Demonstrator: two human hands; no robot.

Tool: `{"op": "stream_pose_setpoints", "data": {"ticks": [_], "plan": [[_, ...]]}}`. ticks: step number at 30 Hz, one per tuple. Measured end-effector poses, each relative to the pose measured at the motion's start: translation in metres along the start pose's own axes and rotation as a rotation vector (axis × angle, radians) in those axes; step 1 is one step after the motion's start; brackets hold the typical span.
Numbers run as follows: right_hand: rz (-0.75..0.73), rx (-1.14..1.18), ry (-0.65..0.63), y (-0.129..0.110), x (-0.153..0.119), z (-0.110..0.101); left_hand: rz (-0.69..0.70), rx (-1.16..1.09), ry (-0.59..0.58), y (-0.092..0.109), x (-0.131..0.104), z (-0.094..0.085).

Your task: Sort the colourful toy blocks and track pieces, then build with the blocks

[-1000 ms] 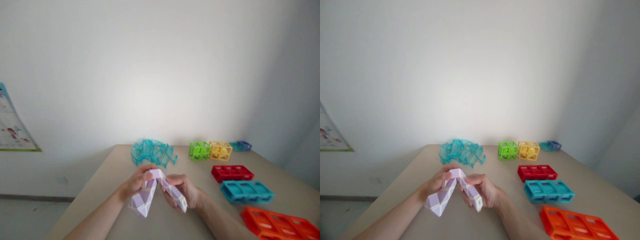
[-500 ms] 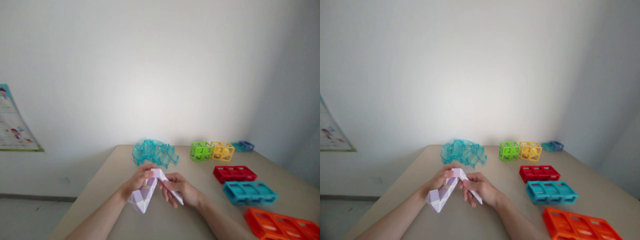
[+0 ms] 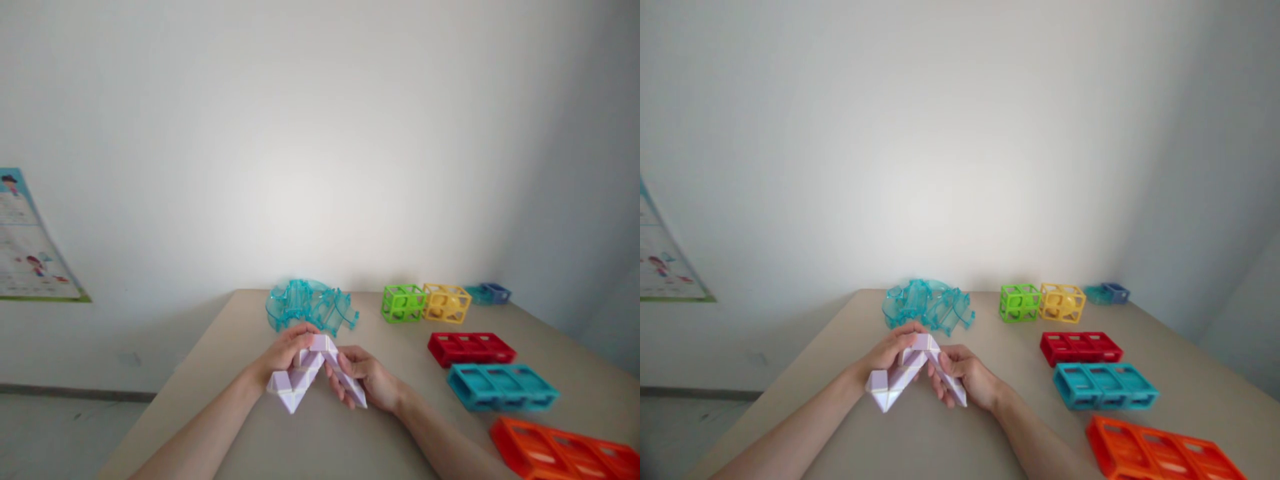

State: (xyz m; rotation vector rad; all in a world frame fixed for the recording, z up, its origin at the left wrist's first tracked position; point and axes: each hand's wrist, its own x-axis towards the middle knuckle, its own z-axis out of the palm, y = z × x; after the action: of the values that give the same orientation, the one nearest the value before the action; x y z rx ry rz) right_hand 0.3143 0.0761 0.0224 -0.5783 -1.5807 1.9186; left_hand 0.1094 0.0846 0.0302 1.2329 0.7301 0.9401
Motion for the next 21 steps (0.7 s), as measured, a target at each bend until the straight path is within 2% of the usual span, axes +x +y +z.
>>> {"op": "stream_pose_setpoints", "data": {"ticks": [3,6,9,11,15,21], "plan": [[-0.024,-0.009,0.044,0.000,0.002,0.001,-0.031,-0.054,-0.023,-0.002,0.000,0.000],[-0.053,-0.074,0.169,0.002,0.004,0.003,-0.035,-0.057,-0.021,-0.002,-0.001,0.002],[-0.101,-0.285,0.330,0.003,0.004,0.005,-0.032,-0.045,0.051,-0.001,-0.002,0.005],[-0.125,-0.435,0.381,0.001,0.002,0.007,-0.033,-0.011,0.102,-0.001,-0.002,0.006],[-0.107,-0.576,0.357,-0.004,-0.001,0.010,0.019,0.115,0.150,-0.001,-0.001,0.006],[0.053,-0.298,0.193,-0.005,-0.001,0.009,0.001,0.204,0.029,0.010,-0.004,0.005]]}}
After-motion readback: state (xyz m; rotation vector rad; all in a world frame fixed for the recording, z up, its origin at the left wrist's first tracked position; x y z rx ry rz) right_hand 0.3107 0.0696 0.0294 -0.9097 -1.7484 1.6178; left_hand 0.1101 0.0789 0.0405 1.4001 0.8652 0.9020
